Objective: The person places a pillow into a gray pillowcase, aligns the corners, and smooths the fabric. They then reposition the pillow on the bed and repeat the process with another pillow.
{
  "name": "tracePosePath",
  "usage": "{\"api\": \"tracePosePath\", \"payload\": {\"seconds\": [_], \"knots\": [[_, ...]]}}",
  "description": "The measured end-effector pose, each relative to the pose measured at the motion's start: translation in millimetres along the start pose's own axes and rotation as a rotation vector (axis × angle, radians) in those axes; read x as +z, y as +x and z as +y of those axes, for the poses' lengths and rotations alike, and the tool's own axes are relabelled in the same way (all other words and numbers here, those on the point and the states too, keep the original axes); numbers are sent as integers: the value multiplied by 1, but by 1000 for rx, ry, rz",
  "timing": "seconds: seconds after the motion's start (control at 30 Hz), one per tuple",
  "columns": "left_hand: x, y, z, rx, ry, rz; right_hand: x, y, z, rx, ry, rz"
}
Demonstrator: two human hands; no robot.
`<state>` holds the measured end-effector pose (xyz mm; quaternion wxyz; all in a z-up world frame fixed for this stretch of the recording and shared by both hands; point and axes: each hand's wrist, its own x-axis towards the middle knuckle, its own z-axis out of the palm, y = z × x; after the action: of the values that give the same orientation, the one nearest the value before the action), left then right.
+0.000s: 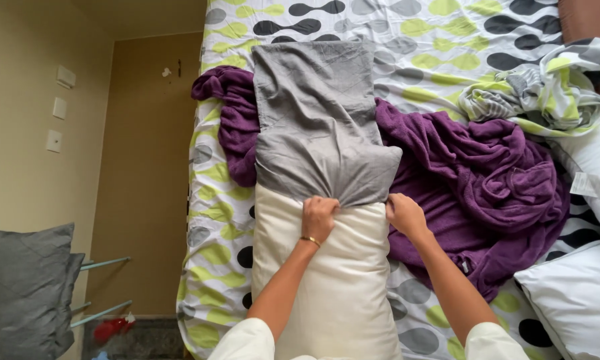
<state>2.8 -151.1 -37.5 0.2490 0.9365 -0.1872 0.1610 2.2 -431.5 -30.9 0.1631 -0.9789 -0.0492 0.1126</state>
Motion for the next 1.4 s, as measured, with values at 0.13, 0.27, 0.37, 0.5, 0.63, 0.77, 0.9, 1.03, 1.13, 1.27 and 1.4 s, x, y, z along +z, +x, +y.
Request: {"api": "tracePosePath", "payload": {"seconds": [0.13, 0.27, 0.37, 0.5, 0.63, 0.77, 0.9, 1.03, 1.13, 1.27, 1.4], "knots": [[-28, -31, -5, 72, -126, -79, 28, -5, -6, 3, -1, 216], [-68, -32, -35, 42, -167, -91, 33, -6, -12, -126, 307, 172], [-73, -16, -26, 52, -153, -55, 36, 13, -26, -149, 433, 177], [-83, 4, -19, 20, -139, -21, 39, 28, -35, -93, 584, 243], [-72, 14, -14, 80, 11, 47, 51, 35, -35, -30, 747, 418], [-34, 23, 5, 213, 106, 105, 50, 32, -42, -122, 534, 616], [-37, 52, 22, 274, 139, 178, 31, 13, -44, -228, 490, 598], [-55, 65, 32, 334, 84, 217, 46, -5, -9, -299, 131, 593], [-55, 58, 36, 398, 103, 183, 69, -22, -3, -363, 72, 492], [-26, 42, 33, 385, 76, 88, 99, -36, 10, -336, 142, 319], [-46, 45, -6, 358, -83, 77, 60, -26, 14, -281, -75, 353]]}}
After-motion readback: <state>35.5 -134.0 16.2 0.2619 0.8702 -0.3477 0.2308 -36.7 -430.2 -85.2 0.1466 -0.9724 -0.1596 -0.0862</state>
